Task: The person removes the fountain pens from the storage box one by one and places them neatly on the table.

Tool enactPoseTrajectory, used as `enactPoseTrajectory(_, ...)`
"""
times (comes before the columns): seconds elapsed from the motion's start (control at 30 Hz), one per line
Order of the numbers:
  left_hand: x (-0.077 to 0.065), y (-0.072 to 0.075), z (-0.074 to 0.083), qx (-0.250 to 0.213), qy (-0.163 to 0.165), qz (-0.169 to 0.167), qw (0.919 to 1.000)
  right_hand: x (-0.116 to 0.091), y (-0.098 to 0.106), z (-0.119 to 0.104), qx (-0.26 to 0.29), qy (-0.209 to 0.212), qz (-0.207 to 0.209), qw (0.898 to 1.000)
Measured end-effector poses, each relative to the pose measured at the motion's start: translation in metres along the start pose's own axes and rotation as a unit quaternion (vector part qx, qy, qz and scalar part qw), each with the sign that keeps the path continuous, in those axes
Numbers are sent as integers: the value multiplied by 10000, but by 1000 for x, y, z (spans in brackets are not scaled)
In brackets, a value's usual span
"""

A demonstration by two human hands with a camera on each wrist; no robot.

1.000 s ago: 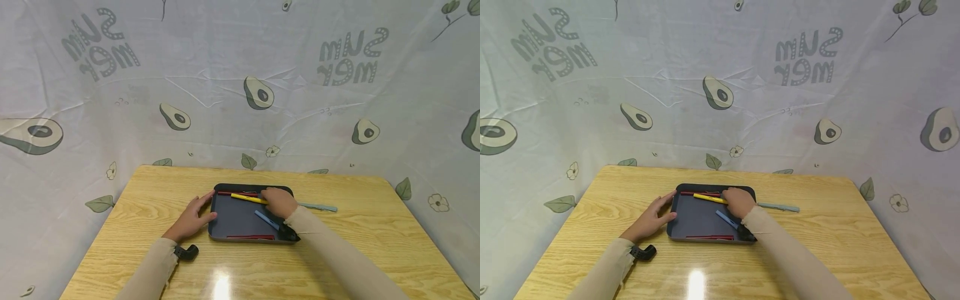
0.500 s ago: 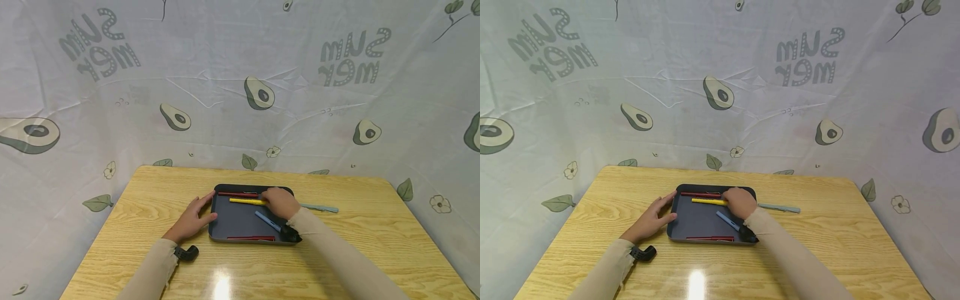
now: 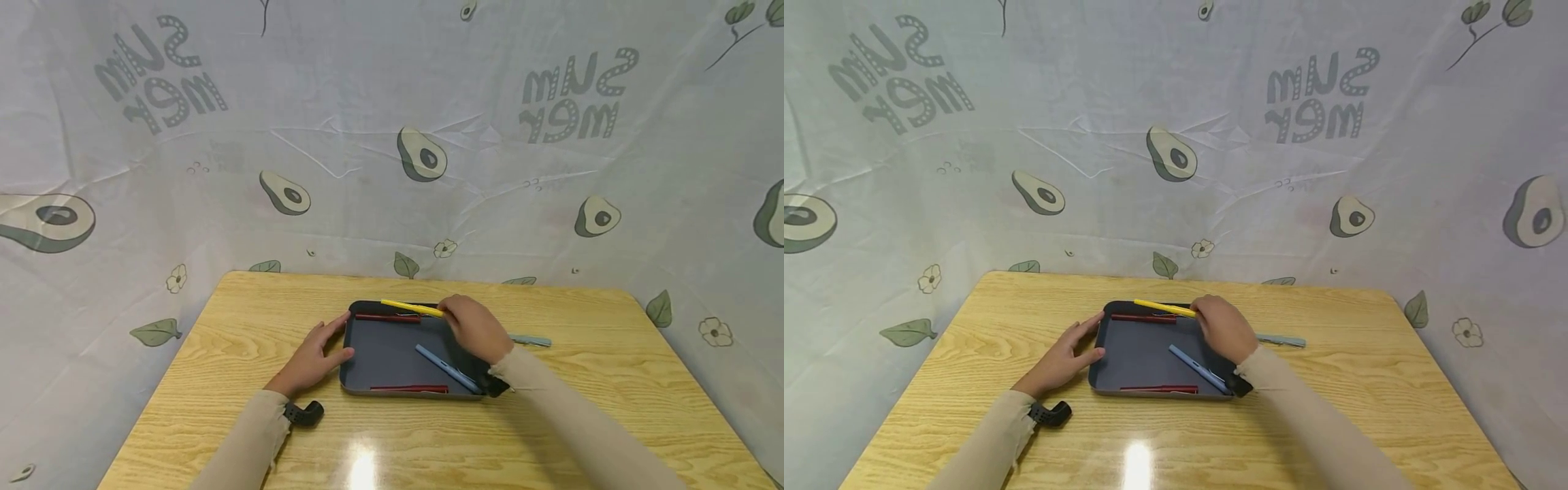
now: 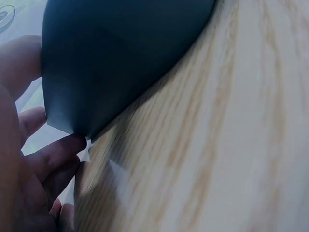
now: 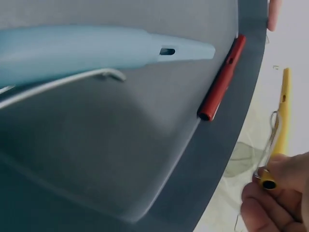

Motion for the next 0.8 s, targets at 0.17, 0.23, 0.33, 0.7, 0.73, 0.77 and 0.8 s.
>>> enactPoseTrajectory(0.17, 0, 0, -1, -19, -38, 51, 10000, -10, 10, 15, 249, -269, 63, 9993)
enactPoseTrajectory(0.23, 0, 0, -1, -29, -67, 60, 10000, -16, 14, 22, 313, -421, 92, 9986)
enactPoseTrajectory(0.33, 0, -1, -1, -33, -108, 59, 9999, -24, 19, 35, 372, -625, 166, 9972)
enactPoseTrajectory(0.7, -1, -3, -3, -4, 7, -5, 10000, -45, 45, 79, 565, -968, 574, 9920)
enactPoseTrajectory(0.73, -1, -3, -3, -27, 17, 5, 10000, -47, 48, 82, 574, -987, 604, 9916)
enactPoseTrajectory(0.77, -2, -3, -3, -40, 30, 23, 10000, -49, 51, 86, 570, -1002, 646, 9912)
enactPoseTrajectory(0.8, -1, -3, -2, -37, 22, 39, 10000, -52, 53, 90, 557, -1021, 684, 9909)
Point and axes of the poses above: each hand's wrist, its own x-axis towards the middle knuckle, its own y-axis out of the back of the hand, z = x × y, the point moved 6 cm from there along x, towards the middle knuckle, and after that the axes turned 14 degrees about -y, right-handed, at the moved point
